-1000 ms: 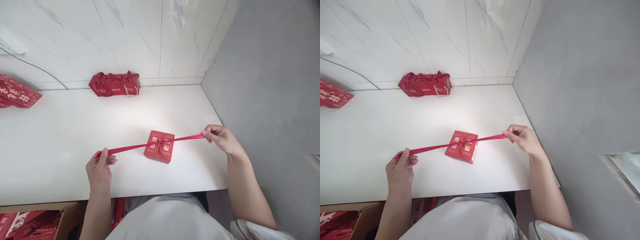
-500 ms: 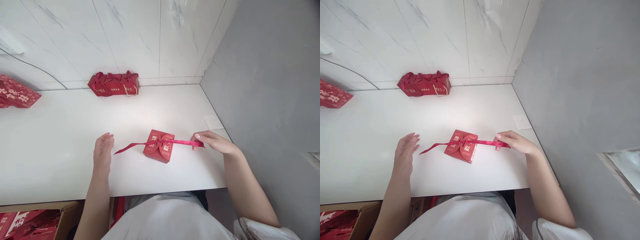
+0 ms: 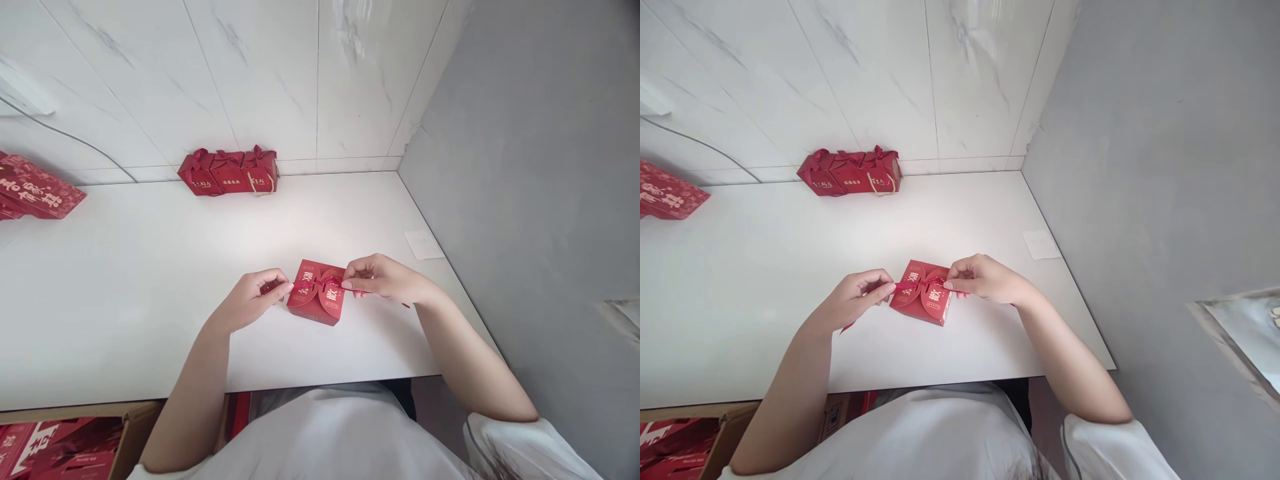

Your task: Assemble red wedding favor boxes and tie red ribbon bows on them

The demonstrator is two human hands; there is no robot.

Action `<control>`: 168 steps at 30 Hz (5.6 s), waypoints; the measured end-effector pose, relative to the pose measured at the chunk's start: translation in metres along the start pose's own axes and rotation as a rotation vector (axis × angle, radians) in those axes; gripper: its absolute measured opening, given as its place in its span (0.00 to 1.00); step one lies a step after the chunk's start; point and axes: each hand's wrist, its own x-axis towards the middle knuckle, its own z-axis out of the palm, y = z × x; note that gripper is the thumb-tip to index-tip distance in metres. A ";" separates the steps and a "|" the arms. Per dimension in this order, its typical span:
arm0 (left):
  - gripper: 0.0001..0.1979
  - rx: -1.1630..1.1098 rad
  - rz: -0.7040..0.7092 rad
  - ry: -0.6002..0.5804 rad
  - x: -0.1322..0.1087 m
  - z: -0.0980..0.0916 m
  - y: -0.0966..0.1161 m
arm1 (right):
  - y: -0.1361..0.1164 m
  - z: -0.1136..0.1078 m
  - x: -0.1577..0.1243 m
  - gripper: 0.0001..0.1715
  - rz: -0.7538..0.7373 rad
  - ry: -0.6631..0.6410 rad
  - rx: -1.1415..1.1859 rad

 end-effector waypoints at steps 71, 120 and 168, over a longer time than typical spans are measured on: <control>0.14 -0.268 -0.124 -0.483 0.042 -0.001 0.006 | 0.008 -0.012 0.022 0.17 0.007 -0.254 0.137; 0.14 -0.374 -0.079 -0.609 0.031 -0.002 -0.003 | 0.035 -0.013 0.013 0.20 0.033 -0.605 0.398; 0.17 -0.585 -0.077 -0.178 0.060 0.022 0.004 | 0.034 0.019 0.062 0.08 -0.419 0.236 0.479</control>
